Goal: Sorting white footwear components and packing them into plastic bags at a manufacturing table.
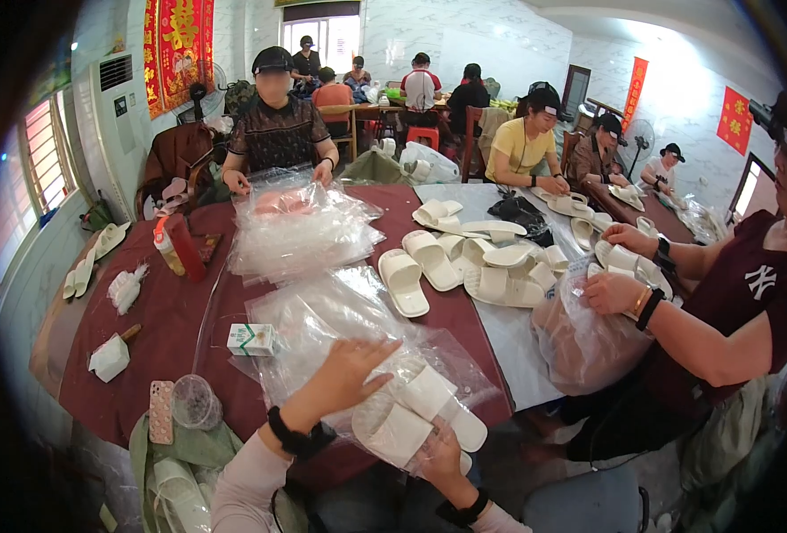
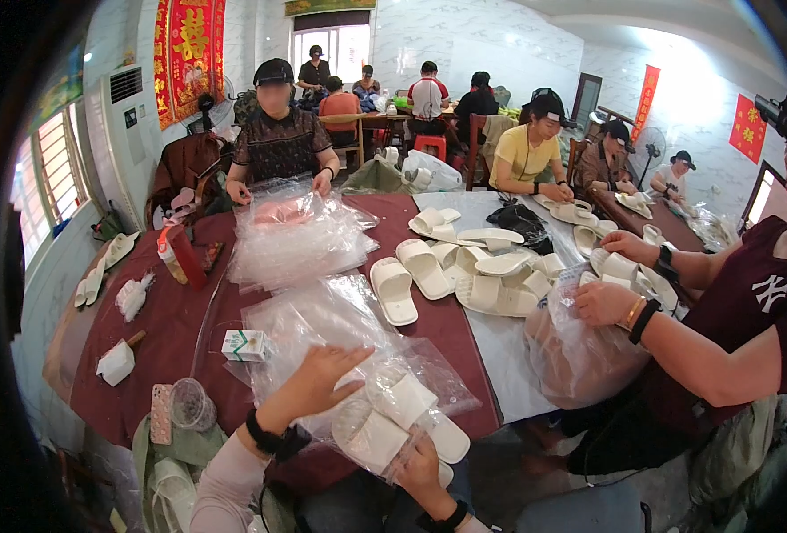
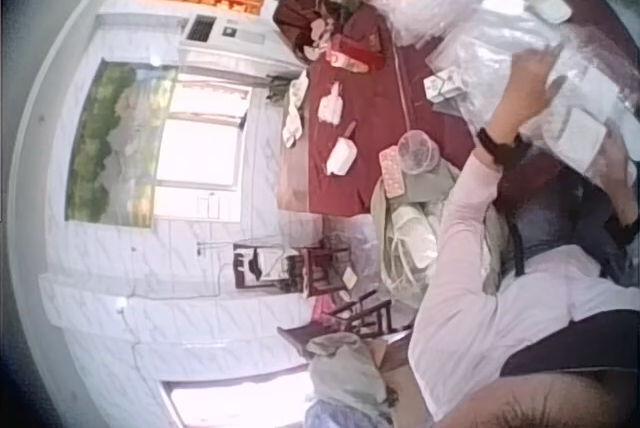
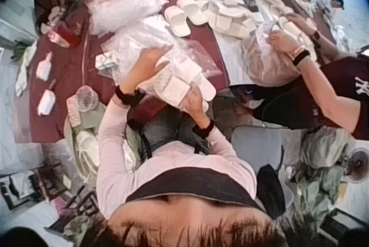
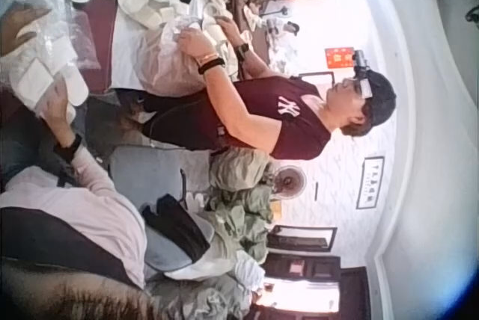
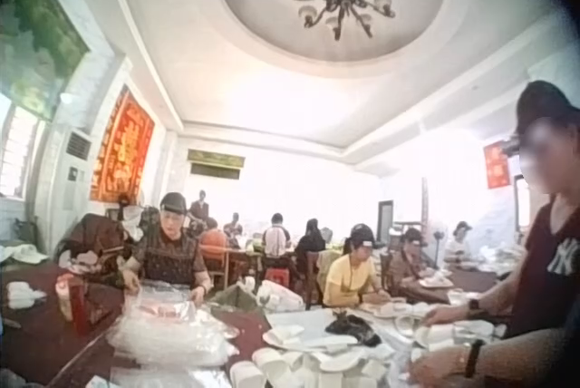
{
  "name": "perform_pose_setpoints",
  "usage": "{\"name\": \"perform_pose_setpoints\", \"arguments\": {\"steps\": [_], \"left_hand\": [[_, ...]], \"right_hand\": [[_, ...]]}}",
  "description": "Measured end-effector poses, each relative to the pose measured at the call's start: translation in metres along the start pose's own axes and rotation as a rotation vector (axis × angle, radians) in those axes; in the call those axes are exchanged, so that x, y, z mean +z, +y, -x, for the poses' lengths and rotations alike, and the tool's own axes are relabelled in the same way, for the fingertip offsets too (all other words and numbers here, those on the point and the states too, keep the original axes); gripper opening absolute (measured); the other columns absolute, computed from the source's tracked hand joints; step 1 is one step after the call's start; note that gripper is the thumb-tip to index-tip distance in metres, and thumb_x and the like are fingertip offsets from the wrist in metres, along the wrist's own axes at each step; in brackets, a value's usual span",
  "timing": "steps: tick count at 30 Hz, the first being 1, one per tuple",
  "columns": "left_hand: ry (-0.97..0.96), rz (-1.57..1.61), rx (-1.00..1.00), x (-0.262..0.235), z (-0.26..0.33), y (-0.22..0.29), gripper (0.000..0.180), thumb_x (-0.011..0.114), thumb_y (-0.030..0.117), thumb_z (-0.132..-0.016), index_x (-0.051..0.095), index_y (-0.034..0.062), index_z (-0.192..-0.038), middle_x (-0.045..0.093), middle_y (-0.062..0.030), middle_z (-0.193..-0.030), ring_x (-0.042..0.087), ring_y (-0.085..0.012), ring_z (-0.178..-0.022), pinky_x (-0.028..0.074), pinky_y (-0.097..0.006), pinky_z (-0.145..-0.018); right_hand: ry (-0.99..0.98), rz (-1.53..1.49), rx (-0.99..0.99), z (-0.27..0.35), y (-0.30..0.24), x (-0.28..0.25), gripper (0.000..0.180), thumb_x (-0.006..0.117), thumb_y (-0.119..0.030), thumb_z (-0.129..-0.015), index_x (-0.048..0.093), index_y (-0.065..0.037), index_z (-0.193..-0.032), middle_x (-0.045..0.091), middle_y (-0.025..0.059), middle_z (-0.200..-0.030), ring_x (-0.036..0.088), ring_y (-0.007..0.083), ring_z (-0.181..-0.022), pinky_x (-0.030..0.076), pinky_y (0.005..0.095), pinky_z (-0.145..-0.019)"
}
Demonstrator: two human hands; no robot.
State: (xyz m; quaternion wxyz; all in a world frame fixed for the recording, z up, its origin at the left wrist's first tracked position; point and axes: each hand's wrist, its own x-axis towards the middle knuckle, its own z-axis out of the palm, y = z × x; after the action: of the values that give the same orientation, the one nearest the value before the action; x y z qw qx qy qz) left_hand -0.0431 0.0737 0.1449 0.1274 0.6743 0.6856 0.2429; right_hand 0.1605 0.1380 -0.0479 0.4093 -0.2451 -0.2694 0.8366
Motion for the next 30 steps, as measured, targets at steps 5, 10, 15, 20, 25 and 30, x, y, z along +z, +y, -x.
{"name": "perform_pose_setpoints", "arguments": {"steps": [5,10,15,20,25,30], "left_hand": [[0.171,-0.649,-0.216,0.051,0.001,-0.064,0.059,0.050,0.049,-0.092,0.040,0.0204,-0.143,0.039,-0.0236,-0.142,0.037,-0.0408,-0.129,0.024,-0.060,-0.105],[0.151,-0.524,-0.304,0.057,0.023,-0.080,0.065,0.045,0.060,-0.090,0.038,0.0238,-0.143,0.024,-0.0243,-0.150,0.029,-0.0471,-0.134,0.020,-0.063,-0.106],[0.117,-0.338,-0.464,0.052,0.053,0.027,0.069,0.044,0.065,-0.087,0.041,0.0252,-0.142,0.024,-0.0253,-0.150,0.028,-0.0501,-0.133,0.018,-0.067,-0.104],[0.154,-0.313,-0.216,0.085,0.060,0.058,0.070,0.047,0.066,-0.084,0.042,0.0266,-0.142,0.024,-0.0283,-0.148,0.023,-0.0569,-0.131,0.017,-0.072,-0.100],[0.213,-0.247,-0.211,0.108,0.066,0.078,0.063,0.052,0.056,-0.086,0.046,0.0222,-0.139,0.022,-0.0331,-0.146,0.022,-0.0608,-0.129,0.017,-0.074,-0.097],[0.235,-0.192,-0.136,0.118,0.071,0.074,0.052,0.053,0.043,-0.089,0.050,0.0216,-0.136,0.025,-0.0251,-0.149,0.023,-0.0548,-0.132,0.015,-0.072,-0.100]], "right_hand": [[-0.144,0.375,-0.192,0.004,0.007,-0.008,0.030,0.067,-0.003,-0.068,0.064,0.006,-0.096,0.061,0.0228,-0.098,0.058,0.0405,-0.098,0.046,0.0452,-0.090],[-0.372,1.411,-0.830,0.017,-0.029,0.014,0.030,0.068,-0.007,-0.067,0.063,0.007,-0.093,0.059,0.0262,-0.101,0.057,0.0437,-0.094,0.046,0.0479,-0.087],[-0.244,1.404,-0.759,0.017,-0.030,0.028,0.034,0.070,-0.011,-0.068,0.063,0.004,-0.098,0.058,0.0262,-0.109,0.054,0.0440,-0.100,0.044,0.0482,-0.089],[-0.297,1.237,-0.521,0.031,-0.022,0.045,0.034,0.070,-0.013,-0.070,0.063,0.002,-0.099,0.058,0.0246,-0.104,0.050,0.0457,-0.103,0.040,0.0504,-0.084],[-0.191,1.199,-0.757,0.023,-0.021,0.040,0.038,0.067,-0.019,-0.074,0.061,0.000,-0.106,0.058,0.0236,-0.106,0.046,0.0498,-0.107,0.037,0.0543,-0.085],[-0.445,1.558,-0.897,0.034,-0.043,0.058,0.043,0.064,-0.025,-0.078,0.058,0.000,-0.112,0.052,0.0246,-0.120,0.046,0.0515,-0.110,0.036,0.0573,-0.090]]}}
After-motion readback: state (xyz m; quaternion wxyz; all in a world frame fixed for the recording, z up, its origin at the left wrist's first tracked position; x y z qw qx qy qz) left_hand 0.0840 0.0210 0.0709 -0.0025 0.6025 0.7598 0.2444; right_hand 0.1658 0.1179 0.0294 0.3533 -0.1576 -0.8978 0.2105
